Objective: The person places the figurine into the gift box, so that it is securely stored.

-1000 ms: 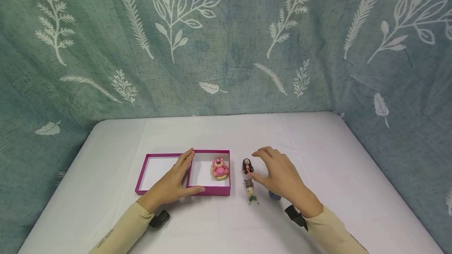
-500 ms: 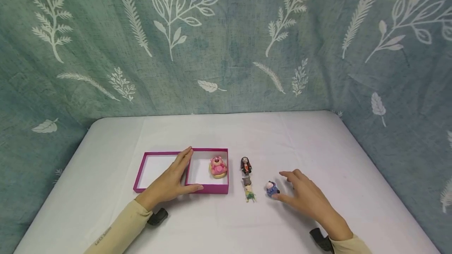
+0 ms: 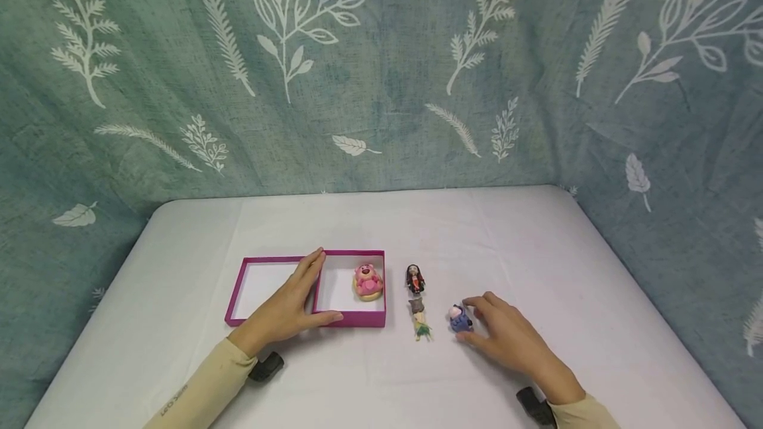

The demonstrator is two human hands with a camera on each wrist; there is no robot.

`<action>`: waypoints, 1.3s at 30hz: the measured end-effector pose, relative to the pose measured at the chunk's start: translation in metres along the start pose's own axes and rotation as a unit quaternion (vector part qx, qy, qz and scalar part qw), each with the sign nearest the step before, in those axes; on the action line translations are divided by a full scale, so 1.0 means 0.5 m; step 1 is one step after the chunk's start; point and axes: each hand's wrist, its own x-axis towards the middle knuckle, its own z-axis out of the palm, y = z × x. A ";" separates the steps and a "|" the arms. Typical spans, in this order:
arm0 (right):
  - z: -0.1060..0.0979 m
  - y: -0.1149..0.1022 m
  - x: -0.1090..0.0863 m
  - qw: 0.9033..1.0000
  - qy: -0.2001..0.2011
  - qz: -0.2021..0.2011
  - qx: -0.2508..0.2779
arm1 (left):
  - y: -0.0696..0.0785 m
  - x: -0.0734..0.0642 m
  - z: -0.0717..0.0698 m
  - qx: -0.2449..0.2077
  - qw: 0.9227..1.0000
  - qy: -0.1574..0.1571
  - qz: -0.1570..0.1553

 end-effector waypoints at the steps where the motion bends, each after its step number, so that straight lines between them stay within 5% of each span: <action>1: 0.000 -0.002 0.002 1.000 -0.001 -0.001 0.003 | 0.000 0.000 0.000 0.001 1.000 0.000 0.000; 23: 0.007 -0.018 0.040 0.999 -0.043 0.027 0.009 | 0.000 0.000 -0.002 0.000 1.000 -0.005 -0.004; 39: -0.007 -0.002 0.023 0.997 -0.071 -0.023 0.014 | 0.003 0.001 -0.003 0.005 1.000 -0.003 -0.001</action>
